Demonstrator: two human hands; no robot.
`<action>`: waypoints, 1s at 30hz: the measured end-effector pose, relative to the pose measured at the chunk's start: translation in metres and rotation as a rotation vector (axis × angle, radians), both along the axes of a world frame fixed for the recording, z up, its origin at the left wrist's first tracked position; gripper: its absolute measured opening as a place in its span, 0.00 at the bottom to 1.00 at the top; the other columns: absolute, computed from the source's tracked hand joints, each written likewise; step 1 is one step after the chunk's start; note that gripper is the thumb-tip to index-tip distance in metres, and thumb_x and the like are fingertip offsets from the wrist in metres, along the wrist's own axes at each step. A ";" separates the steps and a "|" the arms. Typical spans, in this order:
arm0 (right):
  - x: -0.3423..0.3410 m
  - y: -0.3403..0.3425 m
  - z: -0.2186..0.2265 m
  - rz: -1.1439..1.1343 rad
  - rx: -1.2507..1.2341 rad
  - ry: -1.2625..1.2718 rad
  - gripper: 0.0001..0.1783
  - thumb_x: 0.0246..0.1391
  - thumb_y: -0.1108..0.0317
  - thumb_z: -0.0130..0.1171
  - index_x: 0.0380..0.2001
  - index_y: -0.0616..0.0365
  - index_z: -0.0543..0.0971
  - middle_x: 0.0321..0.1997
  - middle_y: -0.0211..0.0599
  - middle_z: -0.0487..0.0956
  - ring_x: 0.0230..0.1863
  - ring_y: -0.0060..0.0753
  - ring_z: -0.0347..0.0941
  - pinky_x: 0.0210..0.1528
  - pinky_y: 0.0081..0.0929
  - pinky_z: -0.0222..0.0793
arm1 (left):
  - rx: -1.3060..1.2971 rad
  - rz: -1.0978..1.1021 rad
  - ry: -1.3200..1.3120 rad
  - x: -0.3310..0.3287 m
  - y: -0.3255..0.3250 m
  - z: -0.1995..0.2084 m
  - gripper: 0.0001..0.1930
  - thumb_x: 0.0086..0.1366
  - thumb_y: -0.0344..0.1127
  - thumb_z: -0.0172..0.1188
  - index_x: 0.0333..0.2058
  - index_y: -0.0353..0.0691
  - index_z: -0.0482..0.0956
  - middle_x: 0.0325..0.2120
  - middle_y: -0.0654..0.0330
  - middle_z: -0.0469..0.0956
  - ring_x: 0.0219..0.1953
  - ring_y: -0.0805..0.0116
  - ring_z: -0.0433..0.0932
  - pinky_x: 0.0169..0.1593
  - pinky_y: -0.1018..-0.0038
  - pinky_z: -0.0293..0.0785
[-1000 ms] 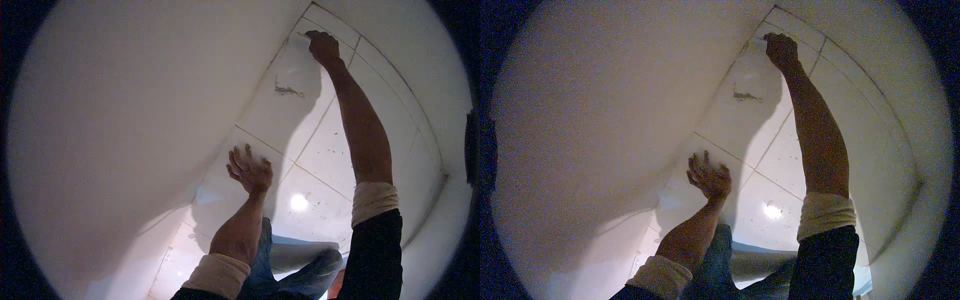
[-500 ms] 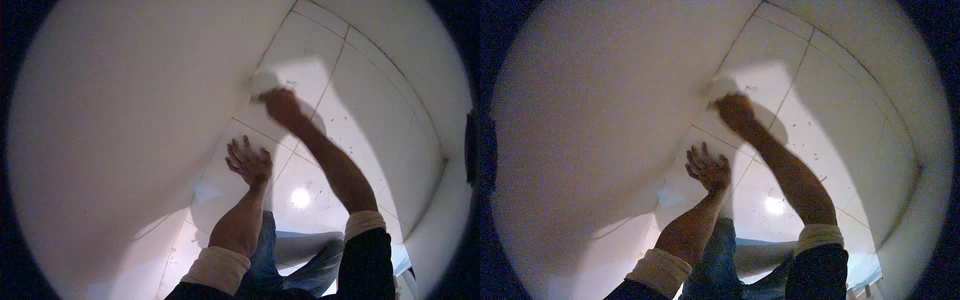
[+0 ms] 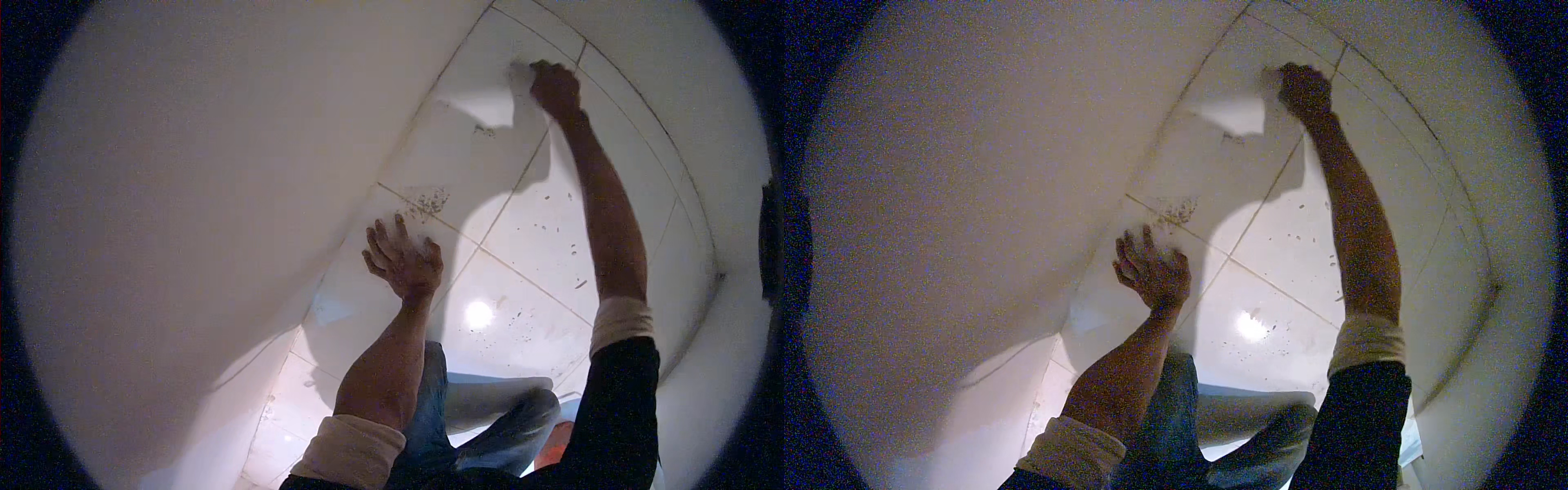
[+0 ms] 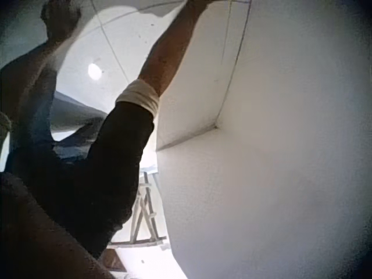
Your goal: Applying and smoothing grout/sealant into the joints between floor tiles using a spatula.
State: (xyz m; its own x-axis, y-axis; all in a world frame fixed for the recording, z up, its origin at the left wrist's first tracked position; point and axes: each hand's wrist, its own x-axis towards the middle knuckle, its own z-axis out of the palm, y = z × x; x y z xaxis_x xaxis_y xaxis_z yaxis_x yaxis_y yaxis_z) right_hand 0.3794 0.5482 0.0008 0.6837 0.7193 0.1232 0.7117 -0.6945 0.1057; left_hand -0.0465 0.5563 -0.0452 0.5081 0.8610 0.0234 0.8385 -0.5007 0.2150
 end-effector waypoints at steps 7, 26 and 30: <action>-0.234 -0.045 -0.011 0.265 -0.038 0.504 0.16 0.49 0.67 0.54 0.43 0.47 0.83 0.33 0.46 0.82 0.35 0.50 0.80 0.39 0.51 0.75 | 0.066 -0.001 0.002 0.000 -0.002 -0.005 0.36 0.61 0.55 0.52 0.66 0.48 0.64 0.68 0.46 0.54 0.73 0.44 0.46 0.69 0.38 0.42; -0.193 -0.033 0.003 0.318 -0.222 0.642 0.21 0.45 0.69 0.59 0.47 0.48 0.81 0.37 0.48 0.82 0.42 0.54 0.80 0.43 0.56 0.76 | 0.067 -0.013 0.016 0.002 -0.002 -0.006 0.36 0.64 0.55 0.52 0.68 0.47 0.60 0.69 0.45 0.52 0.72 0.42 0.47 0.67 0.37 0.43; -0.171 -0.035 0.006 0.121 -0.006 0.555 0.20 0.47 0.71 0.56 0.46 0.45 0.82 0.37 0.47 0.83 0.39 0.50 0.81 0.42 0.51 0.77 | 0.034 -0.003 0.049 0.000 -0.002 -0.005 0.37 0.63 0.57 0.52 0.68 0.47 0.61 0.69 0.46 0.53 0.72 0.42 0.48 0.67 0.37 0.43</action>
State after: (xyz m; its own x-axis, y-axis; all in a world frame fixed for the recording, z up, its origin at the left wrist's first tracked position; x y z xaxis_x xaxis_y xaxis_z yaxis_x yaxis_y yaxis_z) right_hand 0.2088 0.5135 0.0072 0.5577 0.7961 -0.2349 0.7362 -0.6051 -0.3031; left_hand -0.0463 0.5543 -0.0506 0.5116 0.8588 0.0276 0.8463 -0.5092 0.1561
